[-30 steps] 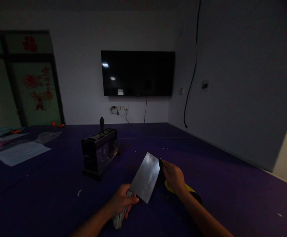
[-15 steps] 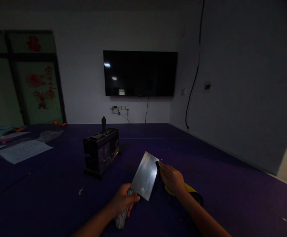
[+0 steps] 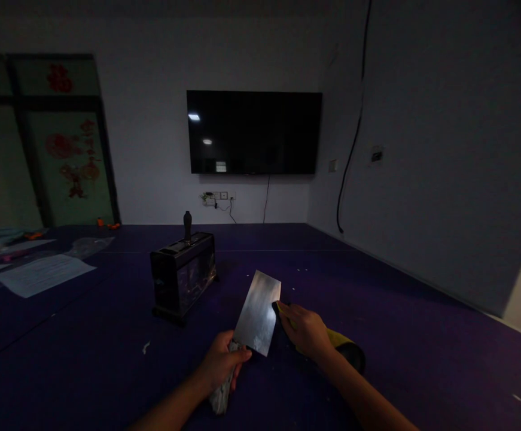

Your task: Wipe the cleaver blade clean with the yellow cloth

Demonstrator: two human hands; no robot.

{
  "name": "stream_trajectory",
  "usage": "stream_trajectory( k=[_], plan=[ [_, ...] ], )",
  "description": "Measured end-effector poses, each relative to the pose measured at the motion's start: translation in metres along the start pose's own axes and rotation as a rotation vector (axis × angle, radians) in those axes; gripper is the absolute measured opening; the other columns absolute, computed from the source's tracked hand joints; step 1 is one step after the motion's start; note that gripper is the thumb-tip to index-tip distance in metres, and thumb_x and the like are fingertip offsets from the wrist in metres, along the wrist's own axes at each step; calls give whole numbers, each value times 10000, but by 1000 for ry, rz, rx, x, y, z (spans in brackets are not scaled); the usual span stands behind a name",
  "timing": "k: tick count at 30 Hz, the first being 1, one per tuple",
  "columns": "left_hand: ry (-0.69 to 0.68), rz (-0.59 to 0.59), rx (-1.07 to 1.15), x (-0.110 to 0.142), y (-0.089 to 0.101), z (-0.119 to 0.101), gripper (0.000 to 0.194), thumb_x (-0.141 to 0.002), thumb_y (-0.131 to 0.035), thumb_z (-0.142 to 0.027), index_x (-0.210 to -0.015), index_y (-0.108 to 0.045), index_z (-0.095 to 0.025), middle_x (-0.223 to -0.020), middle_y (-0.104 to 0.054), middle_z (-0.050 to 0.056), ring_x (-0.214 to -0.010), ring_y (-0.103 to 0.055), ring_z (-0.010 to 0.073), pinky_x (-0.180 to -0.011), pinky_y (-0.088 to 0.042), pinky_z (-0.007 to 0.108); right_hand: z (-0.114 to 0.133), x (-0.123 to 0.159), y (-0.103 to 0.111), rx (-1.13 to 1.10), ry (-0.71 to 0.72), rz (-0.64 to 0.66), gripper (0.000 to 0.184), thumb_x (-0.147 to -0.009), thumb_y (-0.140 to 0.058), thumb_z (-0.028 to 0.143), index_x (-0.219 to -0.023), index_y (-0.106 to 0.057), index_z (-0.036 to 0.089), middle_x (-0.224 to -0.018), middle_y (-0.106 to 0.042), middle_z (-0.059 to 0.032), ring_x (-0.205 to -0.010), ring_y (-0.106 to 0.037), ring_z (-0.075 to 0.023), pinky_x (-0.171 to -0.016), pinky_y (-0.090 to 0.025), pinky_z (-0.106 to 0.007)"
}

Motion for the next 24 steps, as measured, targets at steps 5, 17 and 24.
stream_trajectory(
  k=[5, 17, 24],
  plan=[
    [18, -2, 2, 1, -1, 0, 331, -598, -633, -411, -719, -445, -168, -373, -403, -102, -243, -333, 52, -282, -272, 171, 3, 0, 3, -9, 8, -20, 338, -849, -397, 368, -1077, -600, 225, -787, -663, -45, -646, -610, -149, -554, -424, -212],
    [11, 3, -5, -1, 3, 4, 376, -592, -650, -445, -742, -452, -164, -378, -427, -91, -246, -359, 66, -280, -268, 176, -12, 2, 6, -75, -106, -144, 284, -824, -414, 248, -1057, -575, 220, -946, -674, -48, -783, -638, -174, -668, -476, -250],
    [18, -23, -12, 1, 3, 2, 319, -616, -636, -406, -730, -461, -165, -378, -419, -94, -249, -349, 58, -298, -275, 177, -14, 1, -1, -115, -110, -95, 288, -808, -431, 253, -1044, -595, 251, -941, -677, -29, -794, -639, -170, -702, -486, -262]
  ],
)
Point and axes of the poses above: each hand's wrist, its own x-axis away from the middle knuckle, its own y-axis out of the back of the hand, z = x × y, the point moved 8 cm from there along -x, towards the middle knuckle
